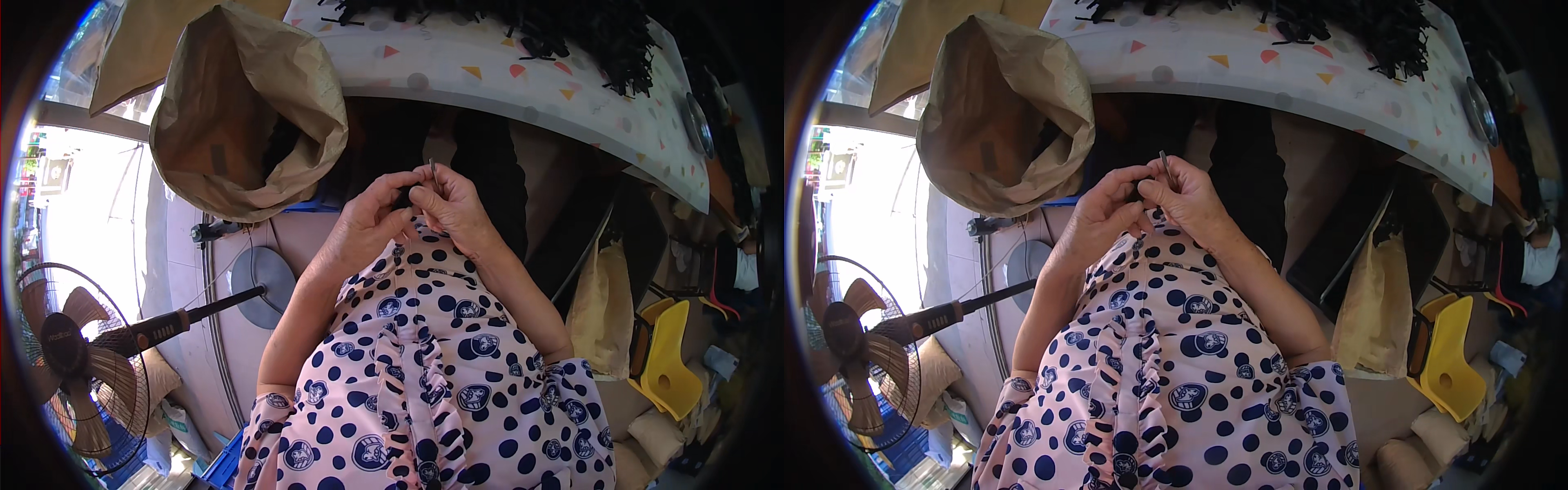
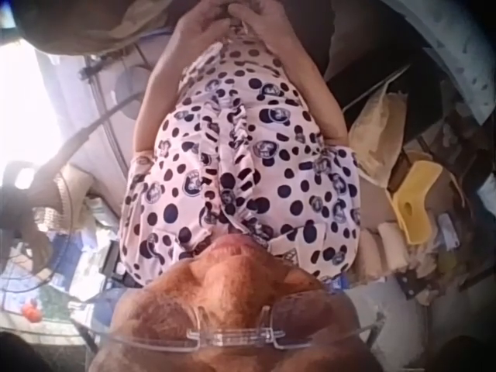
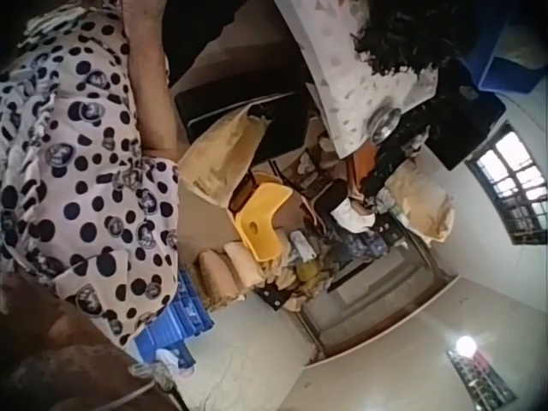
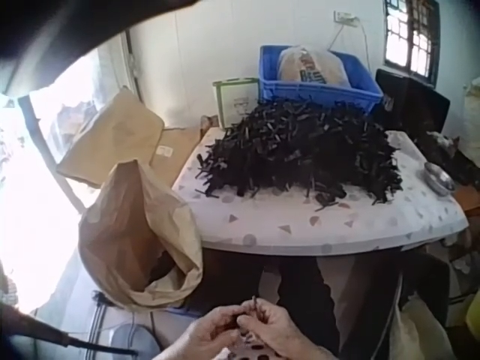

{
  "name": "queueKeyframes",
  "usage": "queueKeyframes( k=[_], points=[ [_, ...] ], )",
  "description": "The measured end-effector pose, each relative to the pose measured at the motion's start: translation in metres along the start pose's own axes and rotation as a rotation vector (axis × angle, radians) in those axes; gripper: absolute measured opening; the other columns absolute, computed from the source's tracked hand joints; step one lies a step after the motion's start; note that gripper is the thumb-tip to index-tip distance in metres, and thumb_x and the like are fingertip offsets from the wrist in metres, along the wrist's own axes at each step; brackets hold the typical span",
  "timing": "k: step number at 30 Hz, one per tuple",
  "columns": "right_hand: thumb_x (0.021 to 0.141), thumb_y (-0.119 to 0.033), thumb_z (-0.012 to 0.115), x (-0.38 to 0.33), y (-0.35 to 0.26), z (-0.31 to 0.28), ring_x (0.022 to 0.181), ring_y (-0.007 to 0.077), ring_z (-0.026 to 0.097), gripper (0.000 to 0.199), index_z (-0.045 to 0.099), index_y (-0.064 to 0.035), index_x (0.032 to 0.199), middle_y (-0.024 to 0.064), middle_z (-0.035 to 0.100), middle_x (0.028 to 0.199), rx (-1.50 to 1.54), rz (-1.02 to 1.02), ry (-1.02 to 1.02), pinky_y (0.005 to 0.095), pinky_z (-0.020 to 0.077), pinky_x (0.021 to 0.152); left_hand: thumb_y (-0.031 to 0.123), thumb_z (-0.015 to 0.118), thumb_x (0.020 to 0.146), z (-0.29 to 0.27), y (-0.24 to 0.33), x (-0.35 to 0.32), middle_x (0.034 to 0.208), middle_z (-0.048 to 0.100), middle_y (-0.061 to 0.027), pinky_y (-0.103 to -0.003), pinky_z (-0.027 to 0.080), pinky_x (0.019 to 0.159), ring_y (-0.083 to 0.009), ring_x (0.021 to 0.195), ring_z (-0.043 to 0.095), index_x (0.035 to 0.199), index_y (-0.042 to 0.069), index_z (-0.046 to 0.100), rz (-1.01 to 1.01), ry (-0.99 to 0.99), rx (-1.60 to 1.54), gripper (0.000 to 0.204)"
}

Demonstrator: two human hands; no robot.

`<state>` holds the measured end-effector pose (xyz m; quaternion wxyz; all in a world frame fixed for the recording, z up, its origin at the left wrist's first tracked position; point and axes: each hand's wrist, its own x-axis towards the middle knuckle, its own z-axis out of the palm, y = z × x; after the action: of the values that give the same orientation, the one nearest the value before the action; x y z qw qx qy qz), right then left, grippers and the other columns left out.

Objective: Sorting small black components into a paper bag on a production table.

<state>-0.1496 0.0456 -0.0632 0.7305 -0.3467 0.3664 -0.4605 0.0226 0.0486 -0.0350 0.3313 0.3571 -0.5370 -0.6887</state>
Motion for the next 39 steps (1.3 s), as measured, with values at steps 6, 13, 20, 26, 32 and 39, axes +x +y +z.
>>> queueKeyframes(
  k=[6,13,20,26,32,39],
  points=[
    [0.098,-0.022,0.049,-0.005,-0.003,0.017,0.048,0.0017,0.038,0.026,0.051,-0.0014,0.114,-0.0033,0.048,0.066,-0.069,-0.082,0.049,0.016,0.0329,0.042,0.002,0.053,0.09,0.011,-0.002,0.0,0.094,0.066,-0.0079,-0.026,0.051,0.07,-0.0127,0.077,0.063,0.126,0.005,0.05,0.135,0.222,0.473,0.036],
    [0.102,-0.026,0.038,-0.014,-0.008,0.032,0.046,0.0023,0.036,0.035,0.045,-0.0011,0.125,-0.0034,0.045,0.064,-0.217,-0.057,-0.015,0.0167,0.0309,0.041,0.004,0.051,0.092,0.008,-0.015,0.002,0.087,0.065,-0.0081,-0.024,0.05,0.067,-0.0121,0.072,0.059,0.127,0.006,0.05,0.202,0.394,0.302,0.034],
    [0.102,-0.024,0.037,-0.013,-0.011,0.034,0.046,0.0018,0.035,0.034,0.044,-0.0017,0.127,-0.004,0.044,0.062,-0.178,-0.021,0.017,0.0163,0.0311,0.041,0.003,0.052,0.092,0.013,-0.003,0.002,0.089,0.066,-0.0097,-0.024,0.05,0.069,-0.0129,0.076,0.062,0.126,0.006,0.051,0.225,0.412,0.409,0.034],
    [0.101,-0.021,0.039,-0.012,-0.012,0.034,0.048,0.0017,0.038,0.03,0.045,-0.0025,0.125,-0.0038,0.046,0.068,-0.119,-0.029,0.007,0.016,0.0333,0.043,0.003,0.051,0.092,0.012,-0.007,0.005,0.09,0.066,-0.0103,-0.025,0.051,0.07,-0.0132,0.076,0.063,0.126,0.007,0.052,0.247,0.421,0.467,0.034],
    [0.1,-0.016,0.042,-0.016,-0.012,0.028,0.052,0.002,0.041,0.027,0.045,-0.004,0.124,-0.0027,0.049,0.076,-0.119,-0.013,0.001,0.0157,0.0355,0.046,0.0,0.052,0.09,0.019,-0.001,0.006,0.09,0.065,-0.0119,-0.025,0.05,0.068,-0.0153,0.075,0.063,0.124,0.006,0.053,0.244,0.409,0.524,0.035],
    [0.099,-0.016,0.043,-0.01,-0.008,0.034,0.053,0.0034,0.04,0.029,0.045,-0.0078,0.128,-0.0041,0.046,0.072,-0.067,0.012,-0.011,0.0176,0.0342,0.047,-0.007,0.051,0.085,0.015,-0.005,0.003,0.1,0.065,-0.0147,-0.028,0.051,0.07,-0.0218,0.081,0.064,0.121,0.004,0.056,0.419,0.46,0.688,0.037]
  ],
)
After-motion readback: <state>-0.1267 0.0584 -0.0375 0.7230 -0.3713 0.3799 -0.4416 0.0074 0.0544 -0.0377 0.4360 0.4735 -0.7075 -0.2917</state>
